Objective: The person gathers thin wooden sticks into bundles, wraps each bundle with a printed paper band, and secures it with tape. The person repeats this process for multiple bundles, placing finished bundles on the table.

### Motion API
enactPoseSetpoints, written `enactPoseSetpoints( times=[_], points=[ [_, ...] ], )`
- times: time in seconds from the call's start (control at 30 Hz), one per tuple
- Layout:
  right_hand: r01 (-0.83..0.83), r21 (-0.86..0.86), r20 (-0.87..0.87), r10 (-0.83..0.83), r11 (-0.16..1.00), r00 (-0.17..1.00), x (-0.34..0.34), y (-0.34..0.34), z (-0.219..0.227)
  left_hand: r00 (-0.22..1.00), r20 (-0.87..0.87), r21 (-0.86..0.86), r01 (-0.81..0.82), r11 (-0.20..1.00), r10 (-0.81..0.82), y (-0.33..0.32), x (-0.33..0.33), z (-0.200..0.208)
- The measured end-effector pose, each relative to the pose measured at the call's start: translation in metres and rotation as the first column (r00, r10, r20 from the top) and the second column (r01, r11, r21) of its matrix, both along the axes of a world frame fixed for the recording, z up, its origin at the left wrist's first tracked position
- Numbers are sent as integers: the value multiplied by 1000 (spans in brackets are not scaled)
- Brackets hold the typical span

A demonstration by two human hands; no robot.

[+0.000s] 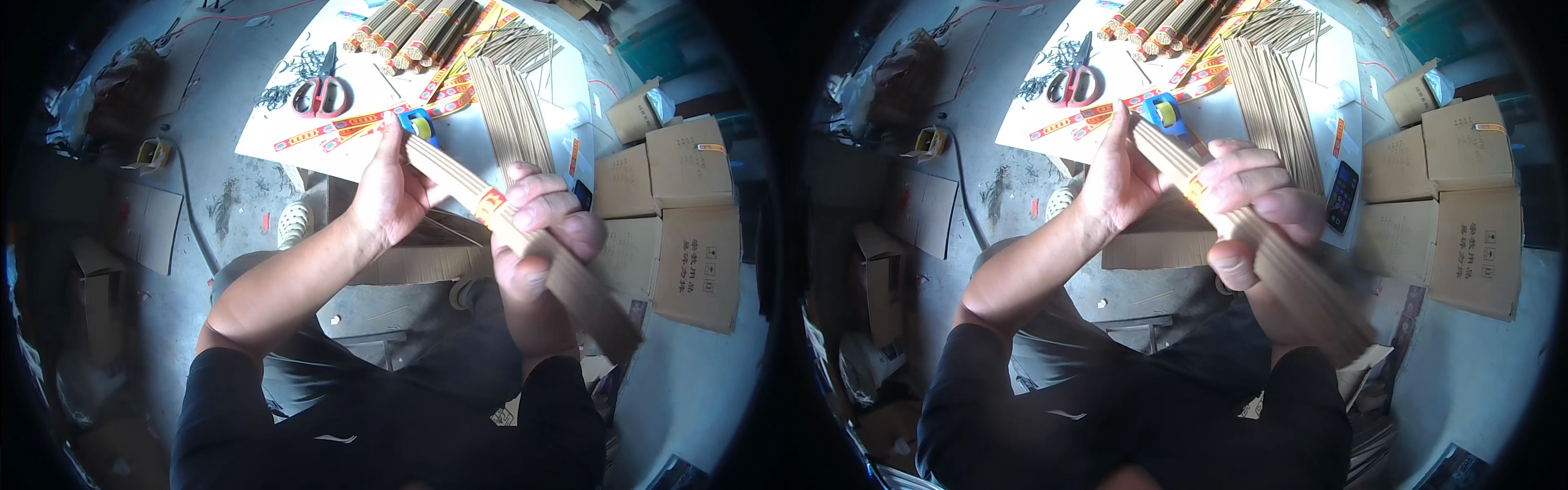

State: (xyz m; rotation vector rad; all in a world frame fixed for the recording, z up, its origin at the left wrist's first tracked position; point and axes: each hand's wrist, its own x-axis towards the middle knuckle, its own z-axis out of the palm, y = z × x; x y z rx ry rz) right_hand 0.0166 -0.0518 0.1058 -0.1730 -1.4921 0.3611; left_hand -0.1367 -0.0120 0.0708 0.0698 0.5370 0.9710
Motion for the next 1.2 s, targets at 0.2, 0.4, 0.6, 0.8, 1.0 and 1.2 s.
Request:
enactPoseSetpoints(
  times=[0.2, 0.4, 0.6, 0.8, 1.0, 1.2],
  points=[
    [123, -353, -88, -164, 927, 983, 48, 5, 67, 778, -446, 126, 545, 829, -443, -45, 12, -49],
    [291, -611, 115, -281, 736, 953, 62, 33, 9, 800, -585, 268, 344, 900, -132, -26, 8, -62],
    [281, -581, 74, -294, 764, 953, 66, 16, 27, 708, -668, 633, 376, 677, 231, -16, 19, -64],
    [187, -665, 53, -204, 723, 978, 62, 16, 25, 477, -542, 763, 624, 168, 692, -7, 41, -37],
    [-333, -776, -366, 47, 535, 929, 71, 21, 43, 496, -855, 387, 804, 451, -152, -17, 47, 3],
    [-743, -553, -622, 407, 376, 669, 97, 35, 22, 436, -689, 284, 897, 339, -578, -17, 28, 7]
  ],
)
